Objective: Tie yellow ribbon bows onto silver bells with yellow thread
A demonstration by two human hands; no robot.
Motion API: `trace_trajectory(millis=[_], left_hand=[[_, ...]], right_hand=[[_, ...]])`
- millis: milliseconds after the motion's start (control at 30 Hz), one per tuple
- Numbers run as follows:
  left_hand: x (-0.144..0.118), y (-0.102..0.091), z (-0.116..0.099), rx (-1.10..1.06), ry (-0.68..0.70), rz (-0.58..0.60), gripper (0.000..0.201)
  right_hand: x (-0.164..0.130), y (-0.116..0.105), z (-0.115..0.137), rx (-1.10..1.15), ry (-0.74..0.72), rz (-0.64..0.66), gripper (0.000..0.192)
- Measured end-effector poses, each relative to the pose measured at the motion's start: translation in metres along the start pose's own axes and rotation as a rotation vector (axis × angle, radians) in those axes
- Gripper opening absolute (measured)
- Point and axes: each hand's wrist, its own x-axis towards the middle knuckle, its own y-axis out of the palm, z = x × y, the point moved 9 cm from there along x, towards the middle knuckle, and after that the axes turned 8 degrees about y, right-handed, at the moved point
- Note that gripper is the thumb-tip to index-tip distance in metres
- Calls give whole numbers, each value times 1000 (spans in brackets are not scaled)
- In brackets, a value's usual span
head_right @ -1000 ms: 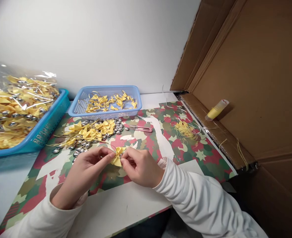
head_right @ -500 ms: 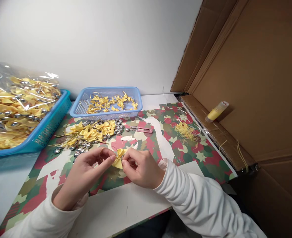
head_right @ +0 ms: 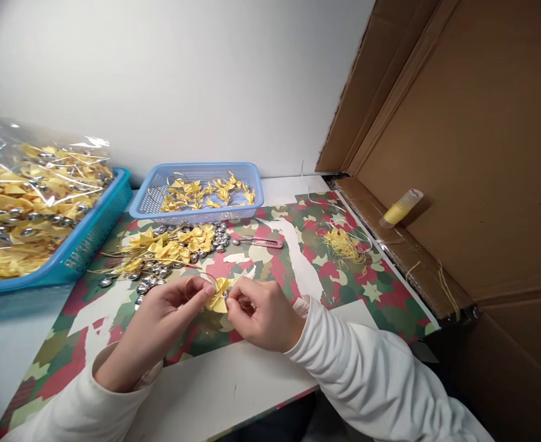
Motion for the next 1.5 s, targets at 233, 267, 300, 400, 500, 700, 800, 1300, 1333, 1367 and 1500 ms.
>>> trace_trajectory(millis=[233,267,300,400,500,700,800,1300,1333,1367,1500], left_hand=[[1,2,2,-42,-11,3,31],[1,2,2,-43,-10,6,31],[1,2,2,-43,-10,7,31],[0,2,2,-45,-7,0,32],[0,2,1,-43,4,5,33],[0,3,0,-42,20,10,33],[0,2,-1,-24,36,2,32],[-3,-7,-12,287,171,-100,29],[-4,-7,-13,309,182,-111,29],[-4,-8,-14,329,193,-122,29],[-5,-9,-14,383,208,-148,29]], right_hand=[[-1,-1,-1,-1,11,-19,13],[-1,-1,-1,0,6,-22,13],[-1,-1,-1,2,1,-23,13],[-1,-1,-1,8,-1,-24,13],[-1,-2,-1,5,7,-26,13],[-1,-3,-1,12,2,-34,13],[-2,-3,-3,9,11,-47,12],[-3,0,-2,-41,-4,-91,13],[-3,0,-1,-53,-12,-94,14],[-3,1,-1,-68,-23,-101,15],[-5,3,0,-153,-74,-155,16]])
